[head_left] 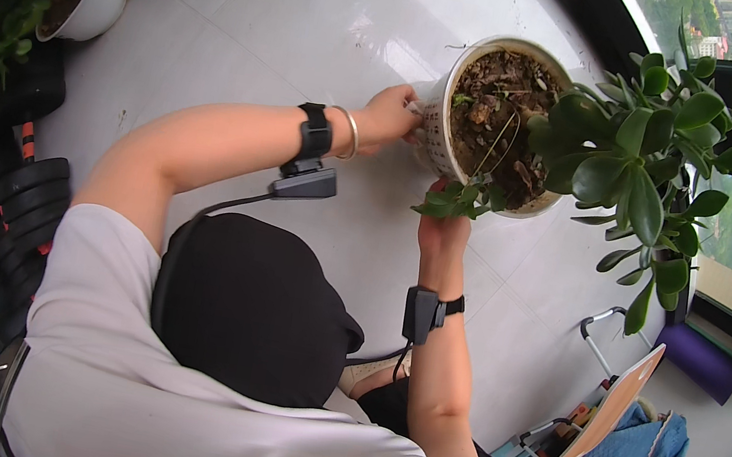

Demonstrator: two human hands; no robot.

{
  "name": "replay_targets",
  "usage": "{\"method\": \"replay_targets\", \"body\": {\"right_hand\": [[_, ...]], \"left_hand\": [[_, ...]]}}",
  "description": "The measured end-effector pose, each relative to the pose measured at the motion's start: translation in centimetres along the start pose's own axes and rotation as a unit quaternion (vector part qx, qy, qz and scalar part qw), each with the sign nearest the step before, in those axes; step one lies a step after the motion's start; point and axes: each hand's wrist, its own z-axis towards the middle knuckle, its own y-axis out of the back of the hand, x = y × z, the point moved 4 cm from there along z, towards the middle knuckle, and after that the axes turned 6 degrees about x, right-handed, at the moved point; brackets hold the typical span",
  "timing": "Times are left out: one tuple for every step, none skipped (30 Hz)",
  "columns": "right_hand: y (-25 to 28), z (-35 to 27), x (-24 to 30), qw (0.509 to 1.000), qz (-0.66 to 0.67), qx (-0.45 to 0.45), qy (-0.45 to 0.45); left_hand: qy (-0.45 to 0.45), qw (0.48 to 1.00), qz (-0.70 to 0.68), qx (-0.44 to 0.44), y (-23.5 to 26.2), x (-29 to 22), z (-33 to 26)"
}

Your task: Cleaning the leaves and the pot of a jade plant with a cloth.

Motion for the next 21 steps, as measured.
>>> {"method": "replay_targets", "body": {"right_hand": [[-1.6, -0.9, 0.1, 0.997, -0.026, -0.060, 0.032], [-2.1, -1.2, -0.1, 0.997, -0.026, -0.064, 0.028], [-2.6, -1.4, 0.0, 0.996, -0.033, -0.068, 0.040], [-2.7, -1.5, 0.0, 0.995, -0.040, -0.071, 0.052], [-1.6, -1.2, -0.2, 0.995, -0.041, -0.074, 0.050], [-0.6, -0.4, -0.3, 0.997, -0.027, 0.046, 0.047], [0.1, 0.2, -0.3, 0.985, -0.014, 0.164, 0.045], [1.0, 1.0, -0.3, 0.985, -0.016, 0.163, 0.046], [1.1, 1.6, -0.5, 0.971, -0.002, 0.237, 0.035], [0.5, 2.2, -0.8, 0.961, 0.004, 0.276, 0.030], [-0.1, 2.5, -1.1, 0.950, 0.009, 0.312, 0.025], [0.6, 3.5, -1.8, 0.990, -0.012, 0.133, 0.034], [1.7, 3.6, -1.9, 0.997, -0.034, -0.049, 0.044], [1.9, 3.5, -1.8, 0.997, -0.037, -0.046, 0.045], [1.7, 3.5, -1.5, 0.999, -0.036, 0.014, 0.030], [1.7, 3.5, -1.3, 0.998, -0.037, 0.044, 0.021], [1.8, 3.4, -0.9, 0.996, -0.038, 0.076, 0.014], [0.9, 2.7, -0.7, 0.995, -0.085, 0.035, 0.031], [0.2, 2.0, -0.3, 0.990, -0.130, -0.006, 0.052], [-0.4, 1.2, 0.2, 0.990, -0.131, -0.005, 0.051], [-0.5, 0.0, 1.5, 0.987, -0.145, -0.021, 0.073]], "left_hand": [[-0.026, 0.999, -0.016, 0.009, 0.1, -1.0, -1.0], [-0.021, 1.000, -0.017, 0.007, 0.2, -1.2, -1.4], [-0.036, 0.999, -0.015, 0.016, 0.2, -1.7, -1.5], [-0.051, 0.998, -0.014, 0.025, 0.1, -1.9, -1.6], [-0.048, 0.998, -0.015, 0.024, 0.1, -1.8, -1.7], [-0.044, 0.999, -0.011, 0.015, 0.0, -2.0, -1.6], [-0.040, 0.999, -0.007, 0.007, -0.2, -2.1, -1.2], [-0.040, 0.999, -0.008, 0.009, -0.1, -1.8, -0.7], [-0.040, 0.999, -0.031, 0.012, 0.1, -1.1, -0.2], [-0.042, 0.998, -0.053, 0.016, 0.4, -0.3, 0.6], [-0.044, 0.997, -0.055, 0.017, 0.5, 0.5, 1.4], [-0.030, 0.998, -0.050, -0.015, 1.1, 1.8, 2.3], [-0.018, 0.998, -0.047, -0.047, 1.6, 2.4, 2.9], [-0.022, 0.997, -0.049, -0.048, 2.0, 2.9, 3.4], [-0.005, 0.998, -0.010, -0.062, 2.4, 2.9, 3.6], [0.012, 0.996, 0.029, -0.077, 2.6, 3.0, 3.7], [0.009, 0.997, 0.026, -0.078, 2.5, 3.0, 3.8], [-0.035, 0.998, 0.026, -0.043, 2.3, 2.7, 3.4], [-0.080, 0.996, 0.027, -0.004, 1.8, 1.6, 2.7], [-0.081, 0.996, 0.027, -0.005, 1.4, 1.2, 1.9], [-0.094, 0.995, 0.033, 0.004, 0.3, -0.5, -0.2]]}}
